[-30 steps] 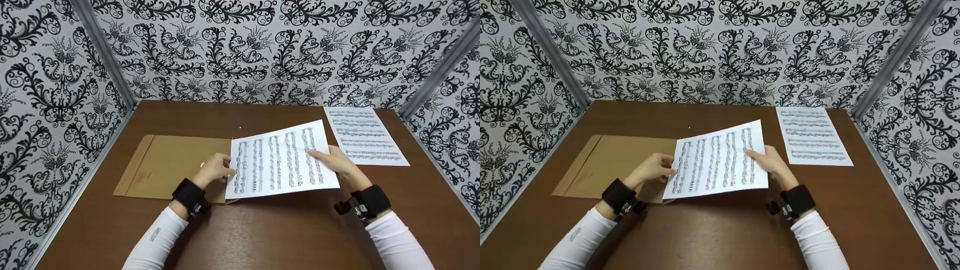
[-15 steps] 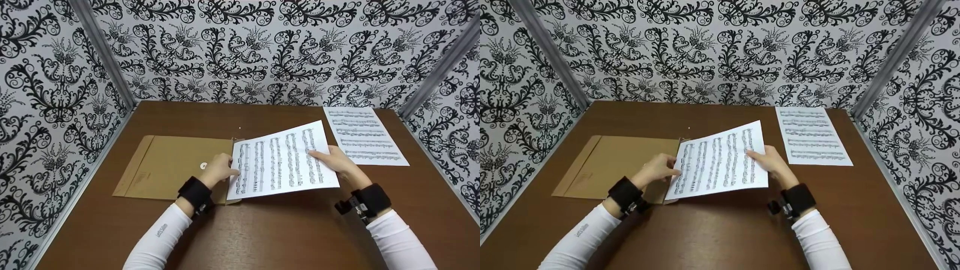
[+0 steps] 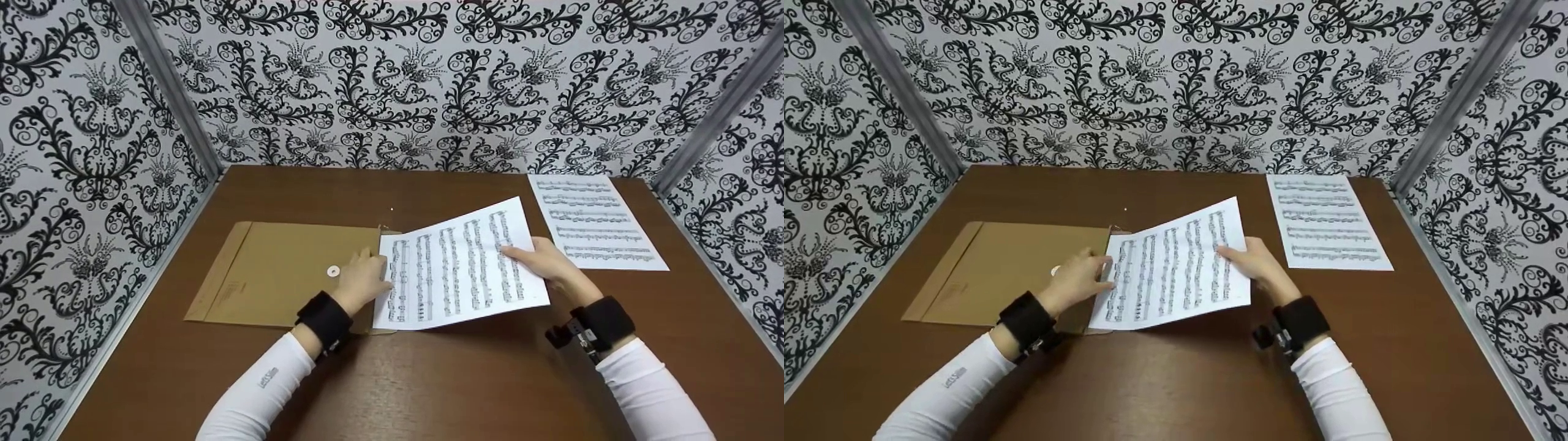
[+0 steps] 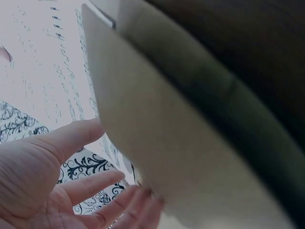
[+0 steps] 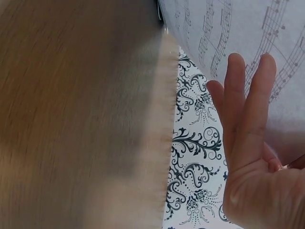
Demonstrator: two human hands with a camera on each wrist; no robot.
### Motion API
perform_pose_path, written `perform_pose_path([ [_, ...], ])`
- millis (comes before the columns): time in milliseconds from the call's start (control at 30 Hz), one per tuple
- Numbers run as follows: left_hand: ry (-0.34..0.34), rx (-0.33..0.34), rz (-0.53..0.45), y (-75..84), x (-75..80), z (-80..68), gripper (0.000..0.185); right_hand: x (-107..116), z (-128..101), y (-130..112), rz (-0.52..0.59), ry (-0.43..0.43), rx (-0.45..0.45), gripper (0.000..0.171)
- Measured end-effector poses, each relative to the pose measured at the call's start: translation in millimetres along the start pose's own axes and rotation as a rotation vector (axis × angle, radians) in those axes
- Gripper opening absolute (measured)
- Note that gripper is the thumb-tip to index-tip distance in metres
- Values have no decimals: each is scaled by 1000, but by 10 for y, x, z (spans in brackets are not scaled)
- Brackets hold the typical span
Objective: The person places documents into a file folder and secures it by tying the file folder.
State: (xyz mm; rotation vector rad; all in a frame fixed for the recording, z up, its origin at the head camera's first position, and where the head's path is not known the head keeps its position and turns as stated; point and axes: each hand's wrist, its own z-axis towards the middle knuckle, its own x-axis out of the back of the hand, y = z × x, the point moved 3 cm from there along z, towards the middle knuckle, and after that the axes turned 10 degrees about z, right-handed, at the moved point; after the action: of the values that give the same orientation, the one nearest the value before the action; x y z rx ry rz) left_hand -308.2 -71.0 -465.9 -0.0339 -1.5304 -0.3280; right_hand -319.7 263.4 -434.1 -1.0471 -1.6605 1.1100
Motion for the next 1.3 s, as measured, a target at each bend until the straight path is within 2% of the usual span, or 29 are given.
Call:
perform_pose_path([
  [200, -6, -3, 70, 2, 0, -41, 42, -1, 3, 10, -3, -11, 4, 50],
  [433, -8, 7, 103, -6, -13, -43, 46, 22, 23, 63, -37, -16, 21, 53],
  [767, -30, 14, 104, -18, -29, -34, 45, 12, 50, 119, -29, -7, 17, 53],
  [967, -5, 15, 82, -55, -27, -33, 46, 5, 98, 169, 2, -10, 17, 51],
  [1133, 24, 30, 78, -87, -28, -31, 57, 18, 114, 220, 12, -20, -9, 53],
  [1300, 7, 90, 126, -134, -23, -33, 77, 21, 128, 257, 10, -27, -26, 53],
])
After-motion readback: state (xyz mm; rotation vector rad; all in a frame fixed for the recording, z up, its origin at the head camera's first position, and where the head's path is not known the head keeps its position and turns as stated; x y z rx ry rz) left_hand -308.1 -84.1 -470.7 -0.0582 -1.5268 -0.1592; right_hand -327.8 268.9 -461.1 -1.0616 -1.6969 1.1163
